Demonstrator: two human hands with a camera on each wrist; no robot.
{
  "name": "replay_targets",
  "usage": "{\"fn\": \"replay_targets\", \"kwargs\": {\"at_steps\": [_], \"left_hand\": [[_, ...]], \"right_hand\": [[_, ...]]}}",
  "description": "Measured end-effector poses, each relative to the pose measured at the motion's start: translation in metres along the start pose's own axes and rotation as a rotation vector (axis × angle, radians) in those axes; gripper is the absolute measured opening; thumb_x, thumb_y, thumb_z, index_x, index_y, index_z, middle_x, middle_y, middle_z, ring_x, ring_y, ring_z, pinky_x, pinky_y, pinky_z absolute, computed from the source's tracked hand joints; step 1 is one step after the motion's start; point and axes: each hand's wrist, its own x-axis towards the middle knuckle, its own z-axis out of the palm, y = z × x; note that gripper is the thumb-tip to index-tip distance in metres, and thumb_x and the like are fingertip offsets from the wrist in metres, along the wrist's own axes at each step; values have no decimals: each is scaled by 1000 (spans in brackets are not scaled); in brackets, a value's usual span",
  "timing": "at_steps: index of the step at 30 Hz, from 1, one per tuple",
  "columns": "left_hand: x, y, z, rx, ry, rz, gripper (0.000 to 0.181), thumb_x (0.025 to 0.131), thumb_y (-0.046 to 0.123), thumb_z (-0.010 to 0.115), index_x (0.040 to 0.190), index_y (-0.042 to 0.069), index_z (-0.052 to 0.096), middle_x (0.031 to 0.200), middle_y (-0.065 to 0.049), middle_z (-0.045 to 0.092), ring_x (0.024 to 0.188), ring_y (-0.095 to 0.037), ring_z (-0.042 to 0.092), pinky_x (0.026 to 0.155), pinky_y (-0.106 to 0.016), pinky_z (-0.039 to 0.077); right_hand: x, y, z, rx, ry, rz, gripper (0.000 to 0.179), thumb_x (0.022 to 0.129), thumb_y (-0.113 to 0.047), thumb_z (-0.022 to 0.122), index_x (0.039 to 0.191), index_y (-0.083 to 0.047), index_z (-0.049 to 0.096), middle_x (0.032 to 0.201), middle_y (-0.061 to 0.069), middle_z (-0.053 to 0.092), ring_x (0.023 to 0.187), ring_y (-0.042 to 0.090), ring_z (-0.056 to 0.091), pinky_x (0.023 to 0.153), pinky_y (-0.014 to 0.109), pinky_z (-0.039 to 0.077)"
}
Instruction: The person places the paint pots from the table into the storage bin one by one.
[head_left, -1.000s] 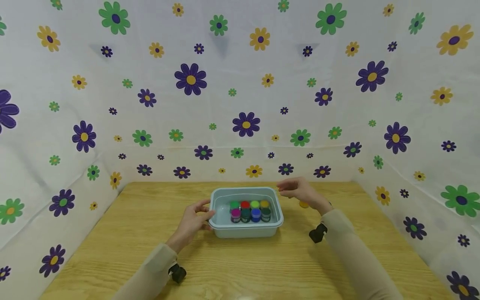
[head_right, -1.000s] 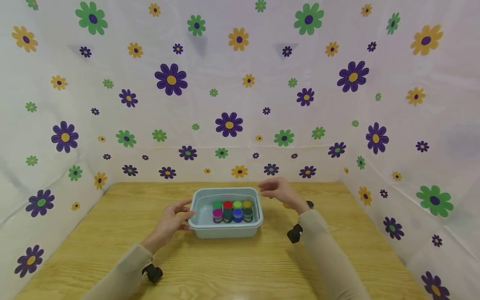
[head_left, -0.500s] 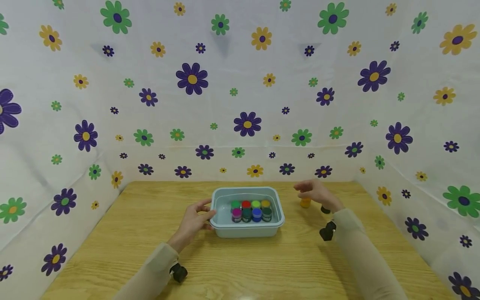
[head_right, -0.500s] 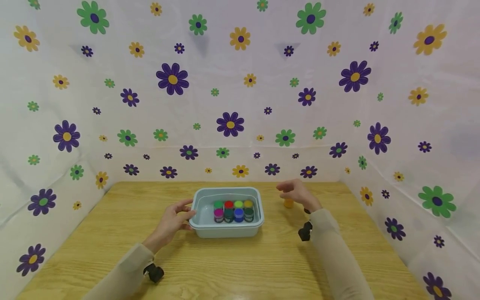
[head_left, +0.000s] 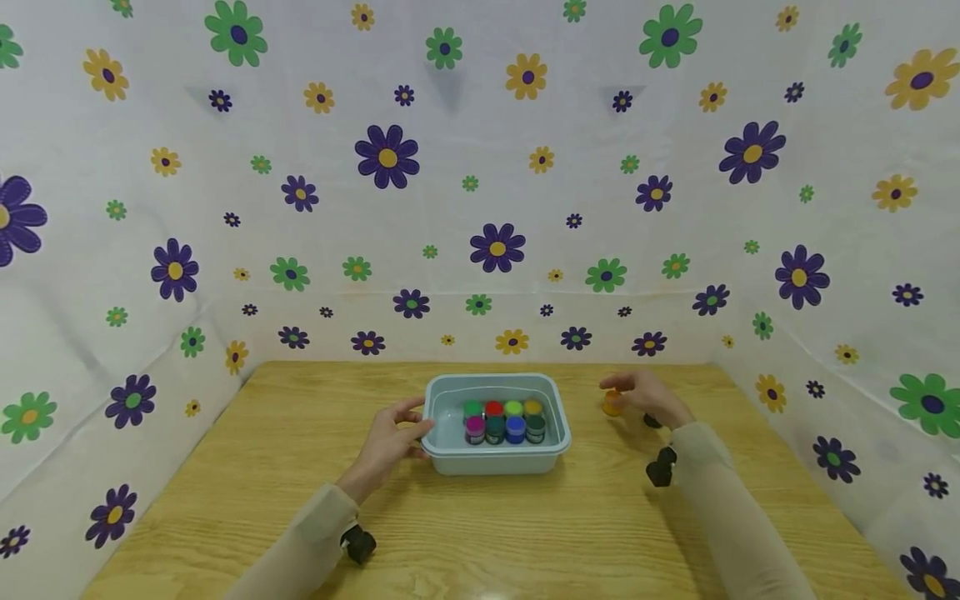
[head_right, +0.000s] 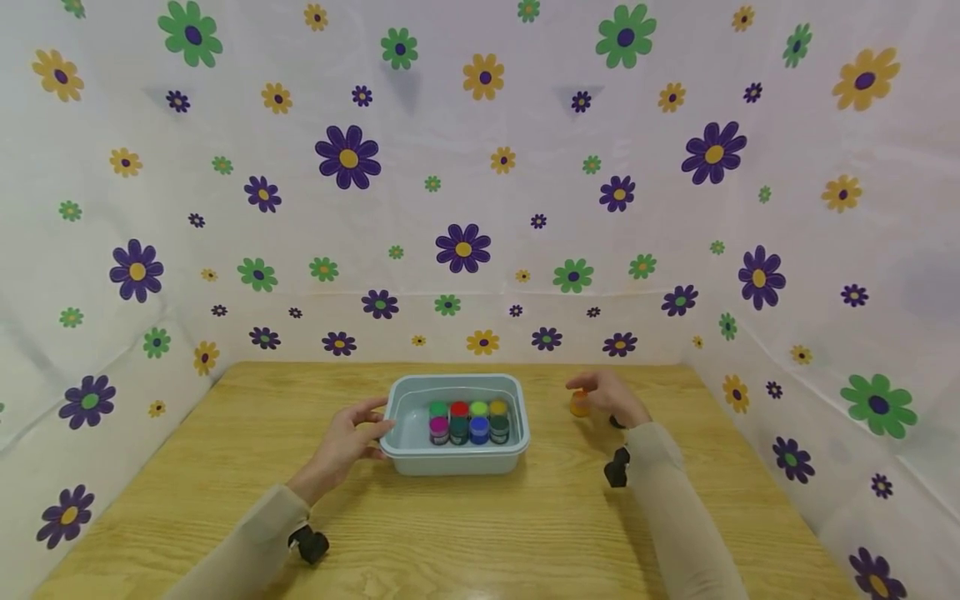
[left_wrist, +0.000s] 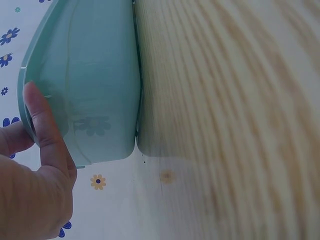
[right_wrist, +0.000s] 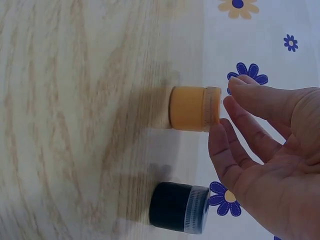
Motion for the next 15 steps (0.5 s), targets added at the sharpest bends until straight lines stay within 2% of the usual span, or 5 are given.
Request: {"fn": "replay_targets", "kwargs": {"at_steps": [4,7,12,15], "left_hand": [[0,0,0,7,-3,2,48,93,3,65,139,7,53,107,-14,52,72,-19,64,56,-30,60],[0,0,0,9,-5,1,48,93,3,65,139,7,53,106,-14,51,71,-18,63,57,-31,60],[0,-1,0,3,-6,6,48,93,3,65,139,7,53,105,-14,51,68,-18,63,56,-30,60],[-2,3,0,6,-14,4,49,93,3,65,140,5,51,105,-15,51,67,-17,63,56,-30,60]], "right_hand": [[0,0,3,-16,5,1,41,89,3,61,130,7,57,132,30,55,120,44,53,104,58,44],[0,1,5,-5,5,21,42,88,3,62,130,7,57,130,29,57,114,38,56,101,51,49],[0,4,7,25,-33,9,46,86,3,63,131,10,55,131,30,56,106,31,58,91,38,54],[1,5,9,24,-41,1,48,84,4,64,131,10,55,133,30,55,107,31,58,92,38,54]]}}
